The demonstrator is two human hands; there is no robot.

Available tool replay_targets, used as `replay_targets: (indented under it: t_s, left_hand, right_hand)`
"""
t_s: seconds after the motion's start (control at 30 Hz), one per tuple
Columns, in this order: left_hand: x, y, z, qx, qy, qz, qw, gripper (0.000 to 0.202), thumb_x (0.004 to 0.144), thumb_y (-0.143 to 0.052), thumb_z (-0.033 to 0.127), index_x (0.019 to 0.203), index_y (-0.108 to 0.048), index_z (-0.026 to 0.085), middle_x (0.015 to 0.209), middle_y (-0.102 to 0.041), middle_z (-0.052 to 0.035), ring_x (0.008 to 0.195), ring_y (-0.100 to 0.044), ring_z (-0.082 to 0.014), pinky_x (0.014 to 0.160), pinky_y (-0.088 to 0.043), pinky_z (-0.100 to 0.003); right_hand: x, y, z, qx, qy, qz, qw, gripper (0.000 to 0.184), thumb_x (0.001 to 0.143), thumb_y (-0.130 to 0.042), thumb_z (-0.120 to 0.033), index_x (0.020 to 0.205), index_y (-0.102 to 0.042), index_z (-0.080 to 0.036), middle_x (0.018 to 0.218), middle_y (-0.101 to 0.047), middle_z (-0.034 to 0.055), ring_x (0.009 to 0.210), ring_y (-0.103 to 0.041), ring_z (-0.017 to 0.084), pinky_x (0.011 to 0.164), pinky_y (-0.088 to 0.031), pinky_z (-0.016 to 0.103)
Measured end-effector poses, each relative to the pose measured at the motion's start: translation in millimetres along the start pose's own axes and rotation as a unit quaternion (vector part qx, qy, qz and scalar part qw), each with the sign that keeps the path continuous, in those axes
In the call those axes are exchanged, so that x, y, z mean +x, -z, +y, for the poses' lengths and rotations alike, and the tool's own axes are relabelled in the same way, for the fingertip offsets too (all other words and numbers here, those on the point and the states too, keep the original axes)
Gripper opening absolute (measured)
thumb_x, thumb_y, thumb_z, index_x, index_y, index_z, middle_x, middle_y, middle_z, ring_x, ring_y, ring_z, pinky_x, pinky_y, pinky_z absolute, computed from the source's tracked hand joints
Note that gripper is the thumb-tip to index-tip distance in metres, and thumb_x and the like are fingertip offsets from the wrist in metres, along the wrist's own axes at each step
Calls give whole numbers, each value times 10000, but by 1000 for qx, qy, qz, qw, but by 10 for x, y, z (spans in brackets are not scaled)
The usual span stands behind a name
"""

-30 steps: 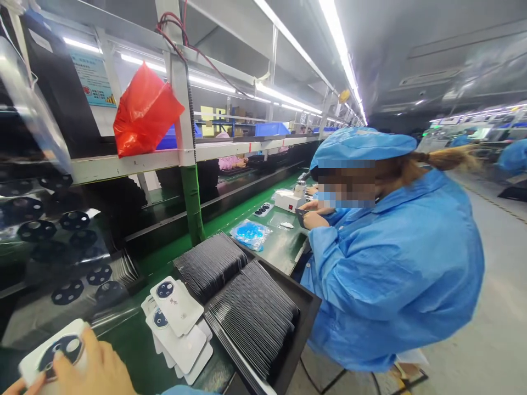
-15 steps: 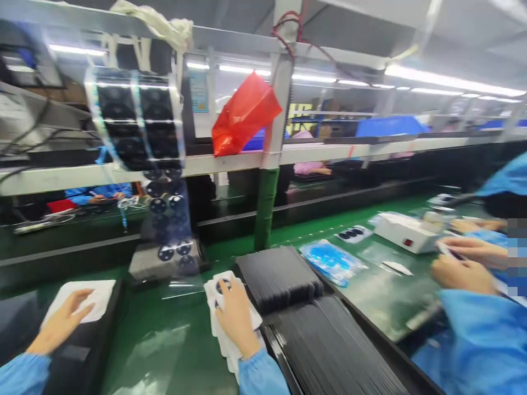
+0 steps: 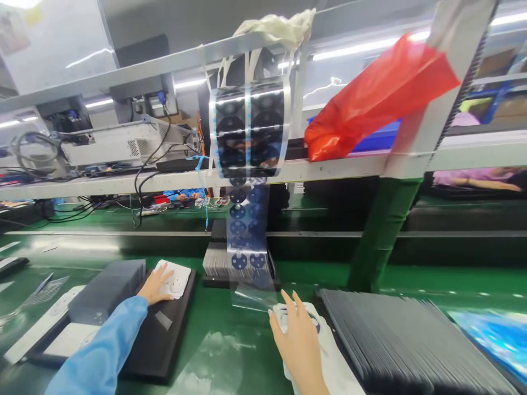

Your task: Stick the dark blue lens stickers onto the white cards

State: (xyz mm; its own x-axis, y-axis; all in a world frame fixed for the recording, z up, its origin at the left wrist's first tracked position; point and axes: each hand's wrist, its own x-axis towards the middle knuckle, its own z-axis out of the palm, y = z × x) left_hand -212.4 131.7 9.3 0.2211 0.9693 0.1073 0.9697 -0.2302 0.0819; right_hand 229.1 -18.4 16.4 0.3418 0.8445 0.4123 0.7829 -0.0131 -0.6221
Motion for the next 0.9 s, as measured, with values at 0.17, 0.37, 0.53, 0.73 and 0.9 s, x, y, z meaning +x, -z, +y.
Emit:
replay_targets:
  t_s: [0.17, 0.37, 0.53, 0.73, 0.9]
  left_hand:
    - [46, 36, 79, -26, -10, 36, 999, 771, 610, -763, 397, 1313, -489, 238, 1488, -422, -140, 1387, -348, -334, 1157, -182, -502]
    - [-173, 185, 242, -60, 8, 107, 992, 605, 670, -693, 484, 1155, -537, 158, 1229, -595, -179, 1232, -500, -360, 1094, -293, -497]
    - [-249, 360, 722, -331, 145, 243, 900, 655, 631, -668, 603, 1086, -490, 167, 1070, -552, -115, 1101, -544, -373, 963, -409, -506]
    - [-356, 482, 1591, -519, 38, 155, 840, 553, 812, -418, 655, 1060, -533, 174, 894, -629, -64, 690, -594, -186, 740, -492, -348]
    - [-517, 652, 2176, -744, -105, -27, 659, 571, 767, -534, 680, 997, -645, 169, 1091, -655, -112, 613, -555, -137, 694, -439, -308]
  right_hand:
    - [226, 8, -234, 154, -25, -11, 988, 726, 826, -473, -580, 1432, -365, -194, 1446, -429, 165, 1297, -448, 356, 993, -433, 504]
    - [519, 38, -366, 358, 31, -151, 921, 711, 729, -671, -404, 1385, -464, -222, 1092, -668, 77, 898, -662, 225, 918, -504, 416]
    - [498, 75, -417, 340, 46, -114, 932, 443, 726, -682, -335, 1158, -682, -233, 735, -673, -4, 747, -658, 204, 861, -526, 389]
    - [393, 200, -470, 287, 184, -31, 940, 211, 863, -580, -311, 990, -735, -246, 887, -741, 43, 800, -702, 217, 762, -568, 331]
    - [356, 270, -439, 182, 302, 57, 934, 235, 933, -485, -215, 1003, -706, -258, 876, -743, 35, 786, -702, 200, 714, -568, 304]
